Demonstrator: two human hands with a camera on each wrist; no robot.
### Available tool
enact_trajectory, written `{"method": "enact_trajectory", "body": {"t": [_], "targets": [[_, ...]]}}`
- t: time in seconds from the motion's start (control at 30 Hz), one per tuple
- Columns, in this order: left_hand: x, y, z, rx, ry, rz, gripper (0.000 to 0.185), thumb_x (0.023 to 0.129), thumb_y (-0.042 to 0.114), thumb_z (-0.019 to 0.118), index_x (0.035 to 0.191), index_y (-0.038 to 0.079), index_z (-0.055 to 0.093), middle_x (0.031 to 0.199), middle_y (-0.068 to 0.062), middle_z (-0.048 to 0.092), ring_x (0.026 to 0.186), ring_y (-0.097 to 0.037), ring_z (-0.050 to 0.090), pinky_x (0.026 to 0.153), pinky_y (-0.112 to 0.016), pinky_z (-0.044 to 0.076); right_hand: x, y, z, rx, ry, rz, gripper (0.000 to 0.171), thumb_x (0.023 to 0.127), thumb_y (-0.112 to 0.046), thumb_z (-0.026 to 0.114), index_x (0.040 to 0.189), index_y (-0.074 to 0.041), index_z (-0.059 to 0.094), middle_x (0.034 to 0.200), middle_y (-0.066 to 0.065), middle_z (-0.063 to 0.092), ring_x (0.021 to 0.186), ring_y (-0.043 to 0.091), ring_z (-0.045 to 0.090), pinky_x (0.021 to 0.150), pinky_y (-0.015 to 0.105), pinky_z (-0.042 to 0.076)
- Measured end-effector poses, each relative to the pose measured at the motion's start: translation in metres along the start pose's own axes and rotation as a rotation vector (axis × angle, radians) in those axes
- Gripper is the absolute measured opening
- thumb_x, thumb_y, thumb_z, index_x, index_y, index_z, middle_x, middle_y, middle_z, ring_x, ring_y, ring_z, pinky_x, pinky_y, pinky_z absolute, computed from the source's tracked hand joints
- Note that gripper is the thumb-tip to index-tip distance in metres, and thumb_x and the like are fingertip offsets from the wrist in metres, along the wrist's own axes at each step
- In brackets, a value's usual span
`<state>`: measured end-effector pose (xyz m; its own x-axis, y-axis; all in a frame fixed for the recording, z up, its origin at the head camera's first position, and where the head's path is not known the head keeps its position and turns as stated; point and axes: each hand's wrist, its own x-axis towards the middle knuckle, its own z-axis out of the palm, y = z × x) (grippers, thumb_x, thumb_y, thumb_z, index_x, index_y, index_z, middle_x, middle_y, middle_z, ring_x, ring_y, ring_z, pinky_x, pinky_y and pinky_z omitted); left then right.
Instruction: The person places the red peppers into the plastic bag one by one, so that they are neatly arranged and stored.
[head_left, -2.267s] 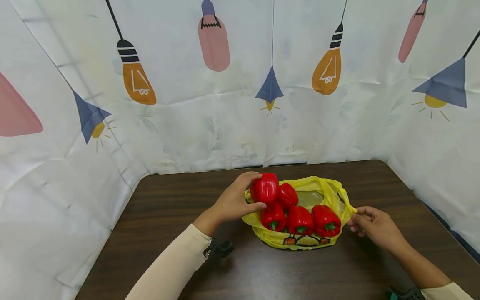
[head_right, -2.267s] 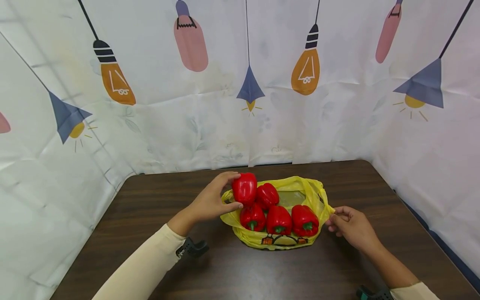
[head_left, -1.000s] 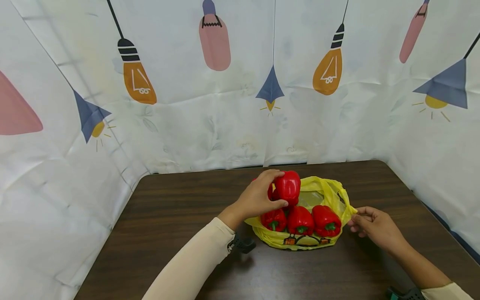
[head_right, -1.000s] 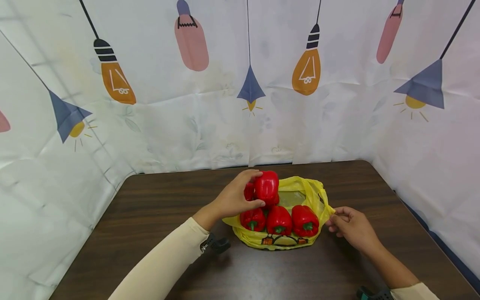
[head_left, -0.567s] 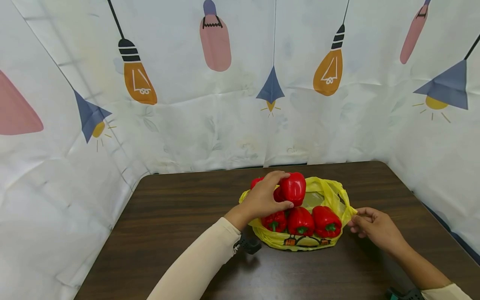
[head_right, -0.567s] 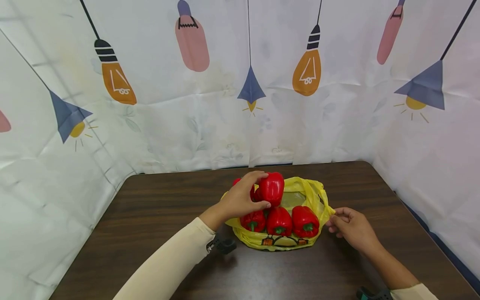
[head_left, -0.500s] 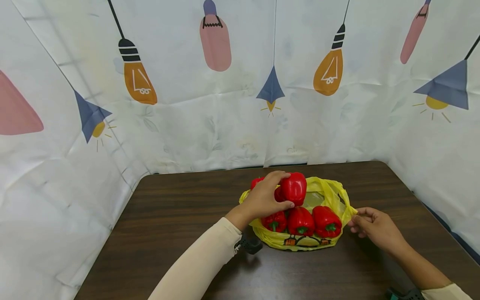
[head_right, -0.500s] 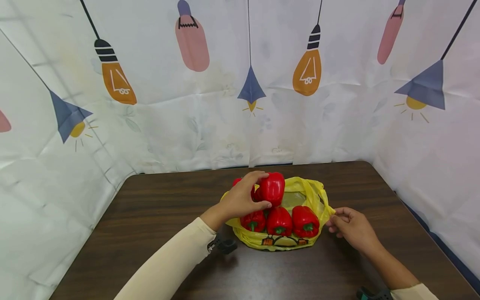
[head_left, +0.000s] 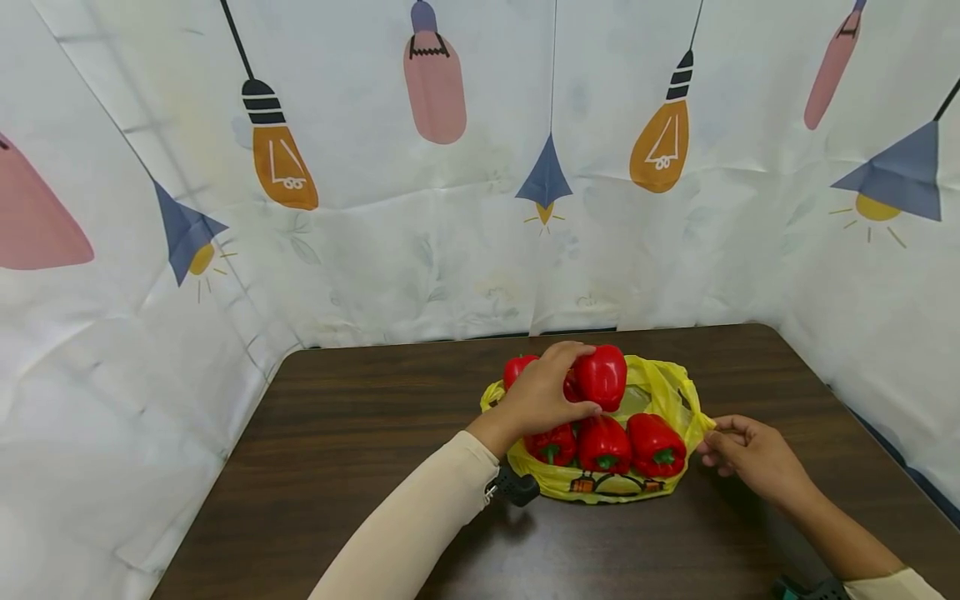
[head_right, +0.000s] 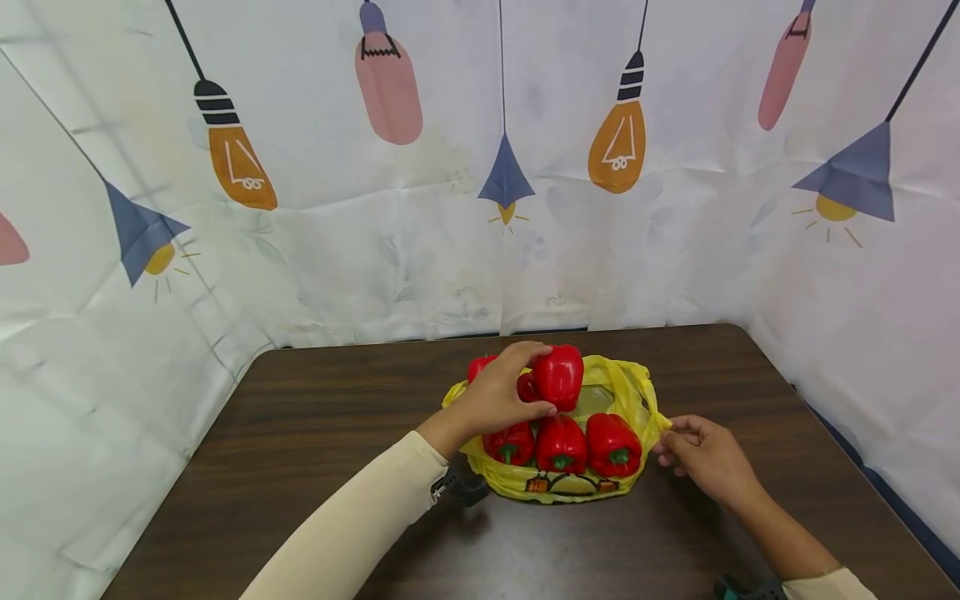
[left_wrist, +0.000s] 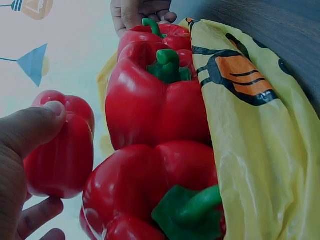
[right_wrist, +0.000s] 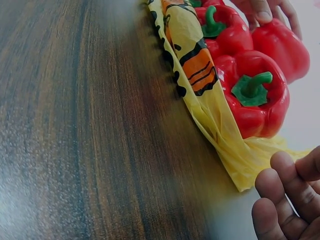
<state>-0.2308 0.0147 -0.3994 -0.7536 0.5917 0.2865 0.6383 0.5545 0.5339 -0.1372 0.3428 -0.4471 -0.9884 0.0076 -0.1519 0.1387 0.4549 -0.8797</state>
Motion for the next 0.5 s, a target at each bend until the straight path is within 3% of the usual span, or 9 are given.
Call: {"method": "enact_trajectory", "body": {"t": [0.5], "targets": [[0.014, 0.003, 0.01, 0.013, -0.018, -0.05, 0.08, 0.084, 0.04, 0.085, 0.152, 0.023, 0.046, 0.156, 0.0, 0.042, 0.13, -0.02, 0.053, 0.109, -0.046, 0.043, 0.001, 0.0, 0.0, -0.004, 0.008, 0.002, 0.04, 0.107, -0.022, 0.057, 0.129, 0.011, 0.052, 0.1, 0.014, 0.074, 0.084, 0.02, 0.071, 0.07, 0.036, 0.059]]}}
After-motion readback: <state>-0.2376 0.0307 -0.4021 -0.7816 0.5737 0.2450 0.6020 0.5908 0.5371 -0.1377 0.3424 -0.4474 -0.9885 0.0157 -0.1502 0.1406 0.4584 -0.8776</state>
